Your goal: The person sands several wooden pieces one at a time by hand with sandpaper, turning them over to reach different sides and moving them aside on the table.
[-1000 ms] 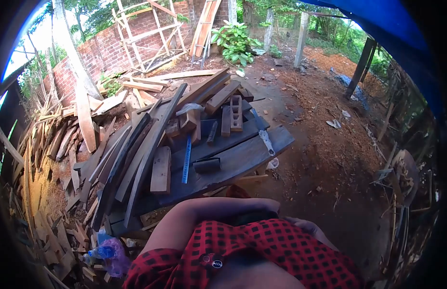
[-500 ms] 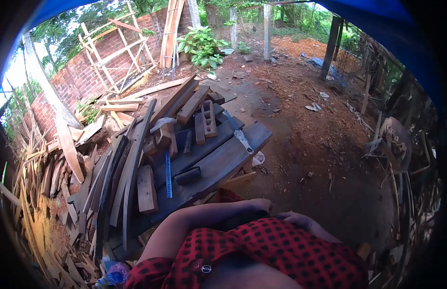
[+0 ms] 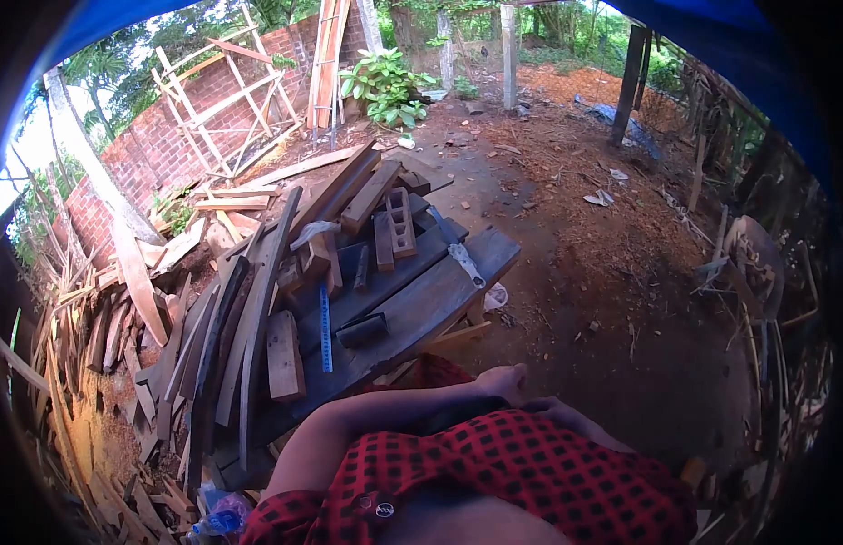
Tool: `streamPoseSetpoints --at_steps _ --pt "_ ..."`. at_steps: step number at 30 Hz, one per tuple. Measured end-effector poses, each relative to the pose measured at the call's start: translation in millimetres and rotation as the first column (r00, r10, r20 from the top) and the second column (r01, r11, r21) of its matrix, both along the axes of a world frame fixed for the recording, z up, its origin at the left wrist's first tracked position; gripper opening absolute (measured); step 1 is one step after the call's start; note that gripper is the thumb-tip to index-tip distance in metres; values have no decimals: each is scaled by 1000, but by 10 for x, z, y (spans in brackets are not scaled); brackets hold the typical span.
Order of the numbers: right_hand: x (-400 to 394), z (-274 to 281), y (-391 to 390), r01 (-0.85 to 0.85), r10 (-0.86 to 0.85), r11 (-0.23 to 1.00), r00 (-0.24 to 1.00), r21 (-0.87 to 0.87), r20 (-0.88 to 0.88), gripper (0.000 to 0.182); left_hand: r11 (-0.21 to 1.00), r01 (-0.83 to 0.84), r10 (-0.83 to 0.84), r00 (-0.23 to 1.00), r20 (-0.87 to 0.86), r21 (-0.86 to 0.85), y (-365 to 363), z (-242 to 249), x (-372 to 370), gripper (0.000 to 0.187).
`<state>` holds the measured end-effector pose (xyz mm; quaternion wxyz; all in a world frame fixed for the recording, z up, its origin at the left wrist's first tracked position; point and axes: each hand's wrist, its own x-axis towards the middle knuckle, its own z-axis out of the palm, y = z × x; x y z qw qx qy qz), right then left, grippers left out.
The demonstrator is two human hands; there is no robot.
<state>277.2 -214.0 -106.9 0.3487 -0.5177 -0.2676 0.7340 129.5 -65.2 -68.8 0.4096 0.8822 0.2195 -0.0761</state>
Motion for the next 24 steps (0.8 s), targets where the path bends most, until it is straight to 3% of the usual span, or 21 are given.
streamPoseSetpoints --at_steps 2,6,8,9,11,12,14,15,16,17,24 --pt "-61 55 12 12 -14 1000 983 16 184 46 1000 13 -14 999 -34 -5 -11 42 -10 38" --pt "-147 48 28 60 -75 996 961 66 267 43 998 22 -22 1000 -5 -56 -15 65 -16 39" --pt "-180 17 52 41 -128 974 914 225 385 42 998 47 -43 995 92 -43 -18 32 -23 36" --pt "-234 72 68 40 -127 973 914 226 384 42 998 46 -42 995 91 -41 -18 58 -27 36" --pt "-356 218 97 105 -156 988 699 116 698 43 999 50 -48 995 85 -12 -12 134 -44 34" --pt "-343 140 84 104 -155 988 700 115 697 43 999 49 -48 995 84 -13 -6 136 -44 34" --pt "-268 -90 22 201 -229 973 882 112 412 48 997 76 -77 996 49 23 3 133 -47 35" --pt "-225 16 -32 201 -229 973 883 111 410 48 997 76 -77 996 46 22 23 133 -57 35" --pt "-181 226 -124 146 -154 985 985 91 82 51 993 115 -116 993 25 35 44 129 -71 38" --pt "-158 335 -187 89 -64 992 965 89 -255 54 987 156 -156 988 4 44 48 120 -80 41" --pt "-157 323 -238 -5 16 982 998 190 -56 57 987 160 -160 987 -15 -1 9 114 -50 41"
